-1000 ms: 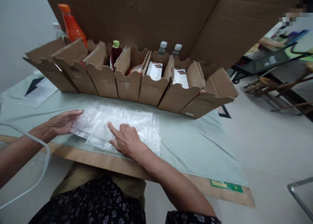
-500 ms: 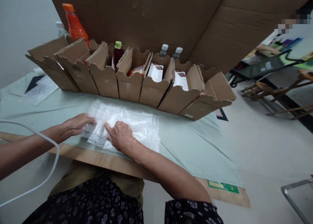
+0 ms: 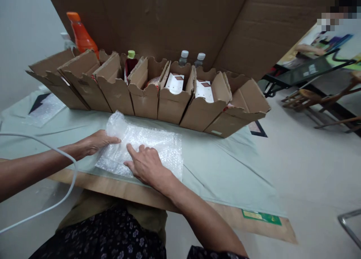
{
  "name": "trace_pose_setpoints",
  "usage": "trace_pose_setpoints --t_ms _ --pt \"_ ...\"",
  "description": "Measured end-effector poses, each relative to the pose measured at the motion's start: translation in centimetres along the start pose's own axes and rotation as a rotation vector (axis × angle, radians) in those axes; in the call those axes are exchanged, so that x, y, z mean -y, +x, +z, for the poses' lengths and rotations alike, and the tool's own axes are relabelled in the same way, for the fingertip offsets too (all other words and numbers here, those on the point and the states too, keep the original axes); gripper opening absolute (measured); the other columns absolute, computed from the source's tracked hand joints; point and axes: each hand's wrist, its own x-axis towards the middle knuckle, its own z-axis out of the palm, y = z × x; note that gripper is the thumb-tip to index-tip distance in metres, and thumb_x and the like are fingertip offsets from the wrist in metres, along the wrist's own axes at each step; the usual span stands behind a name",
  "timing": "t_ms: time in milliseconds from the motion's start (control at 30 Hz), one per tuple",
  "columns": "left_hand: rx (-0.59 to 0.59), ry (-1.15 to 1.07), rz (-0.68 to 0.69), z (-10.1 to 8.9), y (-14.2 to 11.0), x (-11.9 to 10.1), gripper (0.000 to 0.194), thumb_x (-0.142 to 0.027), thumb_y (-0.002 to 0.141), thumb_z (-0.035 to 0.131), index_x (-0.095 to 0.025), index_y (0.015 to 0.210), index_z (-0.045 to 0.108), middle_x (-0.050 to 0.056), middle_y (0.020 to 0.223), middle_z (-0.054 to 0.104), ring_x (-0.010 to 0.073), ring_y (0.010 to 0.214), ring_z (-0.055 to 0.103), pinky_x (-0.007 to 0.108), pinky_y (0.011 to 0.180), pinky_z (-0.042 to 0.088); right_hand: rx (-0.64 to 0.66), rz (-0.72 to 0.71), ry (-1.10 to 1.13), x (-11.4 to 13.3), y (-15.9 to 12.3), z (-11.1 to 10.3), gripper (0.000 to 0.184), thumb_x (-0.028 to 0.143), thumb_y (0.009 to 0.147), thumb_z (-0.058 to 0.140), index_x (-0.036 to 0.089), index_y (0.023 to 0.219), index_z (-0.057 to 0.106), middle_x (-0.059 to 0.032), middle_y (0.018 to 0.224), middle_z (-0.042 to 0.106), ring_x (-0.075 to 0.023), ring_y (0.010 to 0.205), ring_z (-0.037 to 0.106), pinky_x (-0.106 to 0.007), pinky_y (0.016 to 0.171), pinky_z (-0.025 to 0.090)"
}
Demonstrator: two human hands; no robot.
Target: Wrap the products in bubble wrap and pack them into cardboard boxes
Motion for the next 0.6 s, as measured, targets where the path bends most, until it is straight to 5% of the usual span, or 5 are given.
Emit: trace_pose_setpoints --t_ms 167,300,400,600 --pt "0.029 -0.033 0.045 0.4 -1.4 -0.8 0.034 -0.032 0.051 0.083 -0.018 0.079 0.070 0.001 0.073 0.072 0.0188 0.066 0.063 0.028 0.063 0.047 -0.011 0.022 -0.007 -0.5 -1.3 0.8 0.028 0.035 0.103 0.054 0.012 0.119 0.061 -0.0153 0.117 0.065 -0.0289 0.104 0.062 -0.042 0.086 0.053" --pt "0.170 -0.031 0.022 0.4 -2.0 -1.7 0.036 -0.032 0.046 0.083 -0.017 0.078 0.073 0.007 0.079 0.075 0.0232 0.069 0.065 0.033 0.064 0.051 -0.011 0.041 0.006 -0.5 -1.0 1.1 0.024 0.032 0.102 0.057 0.014 0.116 0.062 -0.0143 0.117 0.066 -0.0281 0.103 0.062 -0.041 0.085 0.053" --pt "0.169 -0.009 0.044 0.6 -2.2 -1.6 0.023 -0.029 0.047 0.078 -0.019 0.066 0.069 0.004 0.068 0.070 0.0206 0.063 0.060 0.031 0.060 0.048 -0.022 0.029 0.072 -1.1 -1.4 0.9 0.023 0.030 0.100 0.060 0.015 0.116 0.065 -0.0141 0.123 0.067 -0.0274 0.105 0.064 -0.042 0.089 0.053" --pt "0.087 0.045 0.146 -1.0 -3.7 -0.7 0.012 -0.024 0.053 0.074 -0.020 0.062 0.067 -0.001 0.064 0.063 0.0169 0.061 0.055 0.027 0.059 0.044 -0.326 0.039 0.253 -3.7 -4.5 0.2 0.031 0.030 0.101 0.057 0.023 0.129 0.066 -0.0125 0.144 0.062 -0.0284 0.128 0.060 -0.050 0.106 0.049"
